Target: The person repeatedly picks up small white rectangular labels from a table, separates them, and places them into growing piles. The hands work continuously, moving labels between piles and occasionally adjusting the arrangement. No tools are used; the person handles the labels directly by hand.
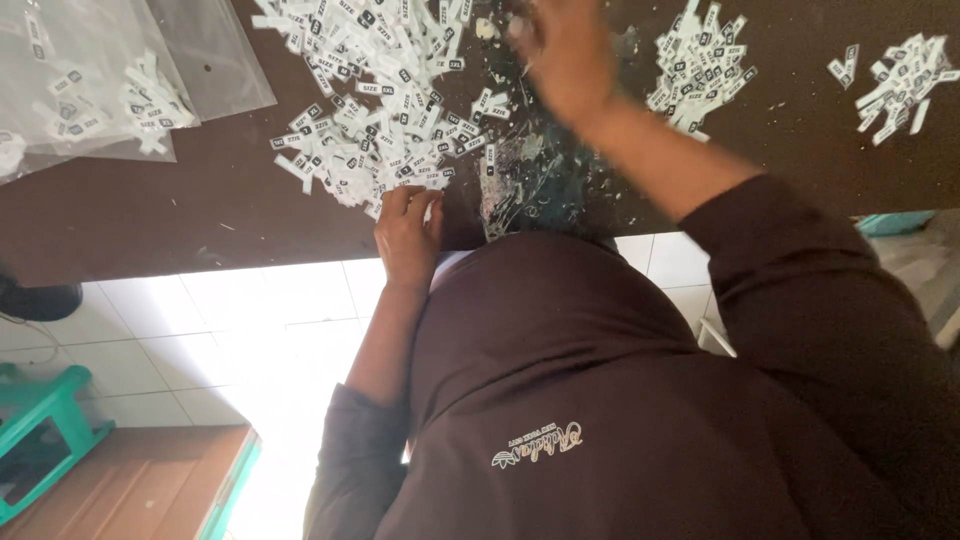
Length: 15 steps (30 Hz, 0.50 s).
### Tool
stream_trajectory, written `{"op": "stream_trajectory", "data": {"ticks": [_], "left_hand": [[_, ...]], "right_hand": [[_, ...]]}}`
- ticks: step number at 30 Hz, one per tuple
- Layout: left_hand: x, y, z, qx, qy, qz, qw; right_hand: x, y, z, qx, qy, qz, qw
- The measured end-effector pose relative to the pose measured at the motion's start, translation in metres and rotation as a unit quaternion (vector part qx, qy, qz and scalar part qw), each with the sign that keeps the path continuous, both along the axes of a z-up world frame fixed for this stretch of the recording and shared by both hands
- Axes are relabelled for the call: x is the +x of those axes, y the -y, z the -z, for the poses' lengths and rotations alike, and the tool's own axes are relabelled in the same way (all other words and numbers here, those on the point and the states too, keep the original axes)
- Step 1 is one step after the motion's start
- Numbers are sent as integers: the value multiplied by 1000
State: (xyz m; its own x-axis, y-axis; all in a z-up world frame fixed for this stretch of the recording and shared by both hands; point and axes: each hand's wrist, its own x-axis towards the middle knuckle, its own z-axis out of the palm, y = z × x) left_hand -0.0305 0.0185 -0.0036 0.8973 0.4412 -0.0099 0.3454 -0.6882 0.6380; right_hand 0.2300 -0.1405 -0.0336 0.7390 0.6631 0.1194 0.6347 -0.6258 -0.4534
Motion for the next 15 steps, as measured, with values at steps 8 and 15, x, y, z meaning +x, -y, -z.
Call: {"op": "stream_trajectory", "data": {"ticks": [8, 15], "left_hand": [[1, -4, -9, -11, 4, 0, 1000], [11, 4, -5, 3, 26, 44, 999]], "right_hand": [[-81, -15, -9, 76, -87, -27, 993], [-76, 0, 7, 197, -360, 91, 907]]}}
